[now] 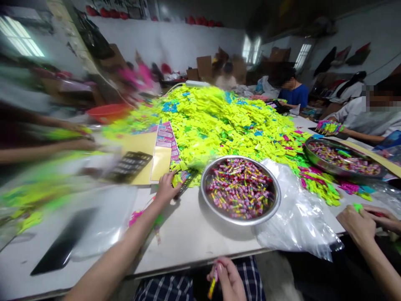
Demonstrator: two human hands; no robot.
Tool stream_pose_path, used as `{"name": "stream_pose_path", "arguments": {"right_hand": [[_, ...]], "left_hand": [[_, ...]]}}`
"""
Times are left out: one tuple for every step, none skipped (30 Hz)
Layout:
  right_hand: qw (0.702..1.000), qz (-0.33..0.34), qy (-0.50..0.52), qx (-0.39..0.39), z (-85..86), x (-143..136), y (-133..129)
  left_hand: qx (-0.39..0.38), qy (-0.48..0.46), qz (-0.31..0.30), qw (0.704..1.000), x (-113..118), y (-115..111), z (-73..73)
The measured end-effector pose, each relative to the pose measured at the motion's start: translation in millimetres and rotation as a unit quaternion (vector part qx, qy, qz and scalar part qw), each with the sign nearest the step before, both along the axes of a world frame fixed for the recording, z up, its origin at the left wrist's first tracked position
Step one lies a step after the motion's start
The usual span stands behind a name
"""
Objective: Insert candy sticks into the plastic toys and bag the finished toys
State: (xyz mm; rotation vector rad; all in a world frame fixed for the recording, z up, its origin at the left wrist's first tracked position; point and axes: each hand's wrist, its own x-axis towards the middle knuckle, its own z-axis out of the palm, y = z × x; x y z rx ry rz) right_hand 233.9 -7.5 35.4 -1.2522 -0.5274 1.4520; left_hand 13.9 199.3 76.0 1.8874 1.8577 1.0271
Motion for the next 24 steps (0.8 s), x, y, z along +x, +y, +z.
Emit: {"name": "stream_pose_path", "arguments": {"right_hand": [[0.999, 0.024, 0.020, 0.011, 4.9, -4, -1], [0.998, 0.049, 0.037, 0.020, 10.1, -8, -1], [0.996, 0.073, 0.051, 0.025, 15.1, -12, -1], [0.993, 0.098, 0.060, 0.026, 19.8, -16, 0], [0.991, 0.119, 0.063, 0.024, 23.9, -21, 0], [0.988, 0.138, 0.064, 0.020, 27.5, -25, 0], [0.985, 0.157, 0.064, 0.017, 31.1, -28, -1], [0.982, 0.175, 0.061, 0.018, 34.7, -32, -2], [0.979, 0.194, 0.052, 0.023, 38.6, -35, -4], [0.975, 0.216, 0.041, 0.032, 42.8, -38, -7], [0.970, 0.238, 0.027, 0.044, 47.1, -40, -9], [0.964, 0.260, 0.011, 0.057, 51.2, -41, -12], [0.959, 0.275, -0.001, 0.065, 54.7, -42, -15], [0.957, 0.282, -0.007, 0.067, 57.4, -43, -17], [0.957, 0.282, -0.004, 0.063, 59.2, -44, -20], [0.960, 0.276, 0.004, 0.055, 60.1, -44, -22], [0.963, 0.265, 0.016, 0.046, 60.3, -44, -23], [0.967, 0.250, 0.029, 0.038, 60.0, -45, -24], [0.972, 0.231, 0.043, 0.032, 59.5, -45, -25], [0.976, 0.207, 0.056, 0.031, 58.9, -46, -25], [0.981, 0.180, 0.067, 0.034, 58.2, -47, -25], [0.984, 0.154, 0.074, 0.040, 57.3, -49, -25], [0.988, 0.130, 0.074, 0.046, 56.2, -50, -24], [0.991, 0.109, 0.066, 0.050, 54.8, -52, -24]], "left_hand": [[-0.002, -0.039, -0.002, 0.999, 7, -19, 1.9], [-0.011, -0.088, -0.008, 0.996, 15, -40, 3.8], [-0.029, -0.147, -0.025, 0.988, 24, -61, 5.8], [-0.047, -0.340, -0.035, 0.939, 33, -83, 8.2], [-0.079, -0.504, -0.048, 0.859, 42, -104, 10.9], [-0.097, -0.621, -0.044, 0.777, 50, -123, 13.7], [-0.101, -0.703, -0.037, 0.703, 57, -138, 16.3], [-0.100, -0.751, -0.031, 0.651, 63, -151, 18.4], [-0.090, -0.777, -0.025, 0.623, 68, -161, 19.7], [-0.080, -0.788, -0.024, 0.611, 71, -168, 20.2], [-0.073, -0.790, -0.027, 0.608, 74, -173, 19.9], [-0.070, -0.788, -0.032, 0.611, 75, -177, 19.0], [-0.071, -0.785, -0.036, 0.615, 77, -180, 17.6], [-0.076, -0.781, -0.040, 0.619, 77, -182, 16.1], [-0.081, -0.774, -0.041, 0.627, 78, -185, 14.6], [-0.086, -0.763, -0.040, 0.640, 79, -187, 13.3], [-0.092, -0.749, -0.037, 0.655, 80, -189, 12.2], [-0.101, -0.733, -0.034, 0.672, 81, -192, 11.3], [-0.113, -0.717, -0.032, 0.687, 81, -194, 10.7], [-0.126, -0.701, -0.031, 0.701, 82, -195, 10.1], [-0.139, -0.687, -0.031, 0.713, 82, -197, 9.7], [-0.150, -0.674, -0.032, 0.723, 82, -197, 9.4], [-0.159, -0.664, -0.036, 0.730, 82, -198, 9.1], [-0.170, -0.657, -0.043, 0.734, 81, -198, 9.0]]}}
